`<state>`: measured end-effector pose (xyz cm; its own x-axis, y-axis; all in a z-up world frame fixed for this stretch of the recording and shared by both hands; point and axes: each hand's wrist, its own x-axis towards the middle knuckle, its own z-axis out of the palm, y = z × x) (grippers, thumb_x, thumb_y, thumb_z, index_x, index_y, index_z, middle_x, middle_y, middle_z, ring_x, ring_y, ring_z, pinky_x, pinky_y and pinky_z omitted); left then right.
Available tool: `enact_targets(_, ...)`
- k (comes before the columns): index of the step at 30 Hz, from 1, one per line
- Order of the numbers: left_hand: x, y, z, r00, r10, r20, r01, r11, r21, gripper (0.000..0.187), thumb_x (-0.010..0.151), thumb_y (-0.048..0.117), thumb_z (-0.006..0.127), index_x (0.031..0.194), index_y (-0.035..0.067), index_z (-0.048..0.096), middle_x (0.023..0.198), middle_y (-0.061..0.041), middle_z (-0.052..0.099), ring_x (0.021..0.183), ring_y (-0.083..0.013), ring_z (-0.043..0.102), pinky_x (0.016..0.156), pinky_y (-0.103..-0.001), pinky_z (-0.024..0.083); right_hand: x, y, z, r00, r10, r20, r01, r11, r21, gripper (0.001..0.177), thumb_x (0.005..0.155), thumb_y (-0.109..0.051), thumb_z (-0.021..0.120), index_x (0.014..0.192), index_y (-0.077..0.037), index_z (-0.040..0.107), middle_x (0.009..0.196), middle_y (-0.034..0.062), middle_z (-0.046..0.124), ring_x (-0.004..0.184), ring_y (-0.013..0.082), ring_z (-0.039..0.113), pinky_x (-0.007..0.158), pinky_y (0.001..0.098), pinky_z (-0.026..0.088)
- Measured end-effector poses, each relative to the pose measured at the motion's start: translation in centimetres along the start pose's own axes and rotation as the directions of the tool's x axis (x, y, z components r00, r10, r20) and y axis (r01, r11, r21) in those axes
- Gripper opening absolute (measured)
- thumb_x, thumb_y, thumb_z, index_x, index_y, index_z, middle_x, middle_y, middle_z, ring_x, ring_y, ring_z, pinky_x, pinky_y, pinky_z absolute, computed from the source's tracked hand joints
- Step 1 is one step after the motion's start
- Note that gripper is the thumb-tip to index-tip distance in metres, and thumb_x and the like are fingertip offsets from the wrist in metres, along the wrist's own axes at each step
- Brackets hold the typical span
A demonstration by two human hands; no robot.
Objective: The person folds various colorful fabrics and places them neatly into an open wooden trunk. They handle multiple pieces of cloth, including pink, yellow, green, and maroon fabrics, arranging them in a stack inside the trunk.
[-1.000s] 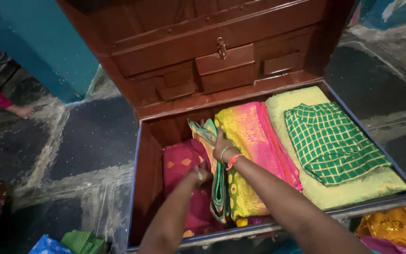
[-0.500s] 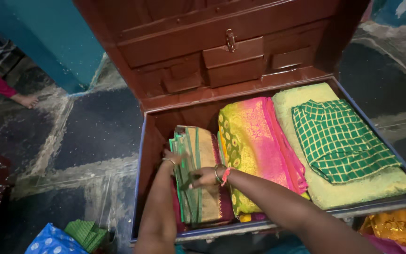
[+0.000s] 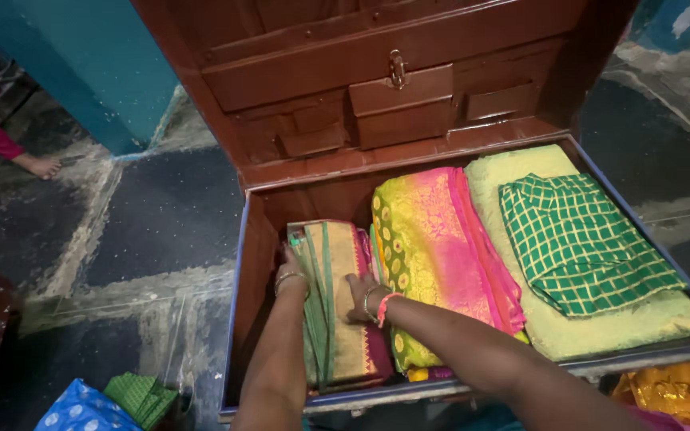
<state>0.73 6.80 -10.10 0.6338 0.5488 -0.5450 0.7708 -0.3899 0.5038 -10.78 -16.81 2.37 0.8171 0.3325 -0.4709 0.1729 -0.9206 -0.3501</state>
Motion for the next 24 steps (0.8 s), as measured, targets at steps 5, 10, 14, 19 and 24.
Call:
enact_targets(5,-0.9,-1.5,-1.2,0.983,0.086,0.165,-0.130,0.952,0.276,0.078,0.100,0.057,0.044,0.158,0.007,0.034,0.151,-0.023,0.056,0.131,-0.0349,0.061,0.110,-0.055,0.046,7.6,3.9,4.2,0.974,0.170,-0.150,-0.106,0.927,0.360,0.074,0.092,-0.040,0.062,0.153,-0.012,0.033,0.141,0.0278,0.057,0.126,0.0429,0.062,0.106,0.0470,0.050)
enact_targets(10,-1.1,-2.0,-1.4,0.961,0.097,0.258,-0.146,0.973,0.178,0.078,0.098,0.055,0.047,0.158,0.007,0.034,0.151,-0.022,0.056,0.131,-0.0347,0.061,0.109,-0.054,0.047,9.9,3.7,4.5,0.938,0.227,-0.260,-0.165,0.956,0.241,0.093,0.085,-0.055,0.080,0.143,0.004,0.040,0.143,0.0278,0.052,0.128,0.0420,0.057,0.108,0.0446,0.048)
enact_targets(14,-0.8,-2.2,-1.8,0.956,0.119,0.269,-0.154,0.982,0.112,0.079,0.096,0.053,0.050,0.158,0.007,0.034,0.151,-0.022,0.056,0.131,-0.0346,0.061,0.109,-0.054,0.048,7.5,4.5,4.2,0.994,0.110,-0.005,-0.094,0.869,0.486,0.091,0.077,-0.055,0.079,0.147,-0.006,0.048,0.136,0.0198,0.067,0.123,0.0320,0.066,0.107,0.0396,0.052)
enact_targets(19,-0.7,-2.1,-1.6,0.950,0.150,0.273,-0.171,0.984,0.055,0.080,0.094,0.050,0.054,0.159,0.008,0.033,0.151,-0.022,0.056,0.130,-0.0344,0.061,0.108,-0.053,0.048,7.7,3.5,5.3,0.977,-0.068,-0.200,0.194,0.665,0.721,0.082,0.088,-0.043,0.071,0.152,-0.009,0.032,0.130,0.0173,0.068,0.118,0.0292,0.071,0.105,0.0412,0.054)
enact_targets(24,-0.5,-3.3,-1.1,0.948,0.148,0.283,-0.167,0.985,0.046,0.081,0.092,0.047,0.057,0.159,0.008,0.033,0.150,-0.022,0.055,0.130,-0.0342,0.061,0.107,-0.052,0.049,9.7,3.6,6.1,0.973,0.105,-0.207,0.118,0.546,0.829,0.060,0.096,-0.055,0.062,0.112,0.003,0.067,0.105,0.0230,0.071,0.095,0.0338,0.068,0.088,0.0446,0.058)
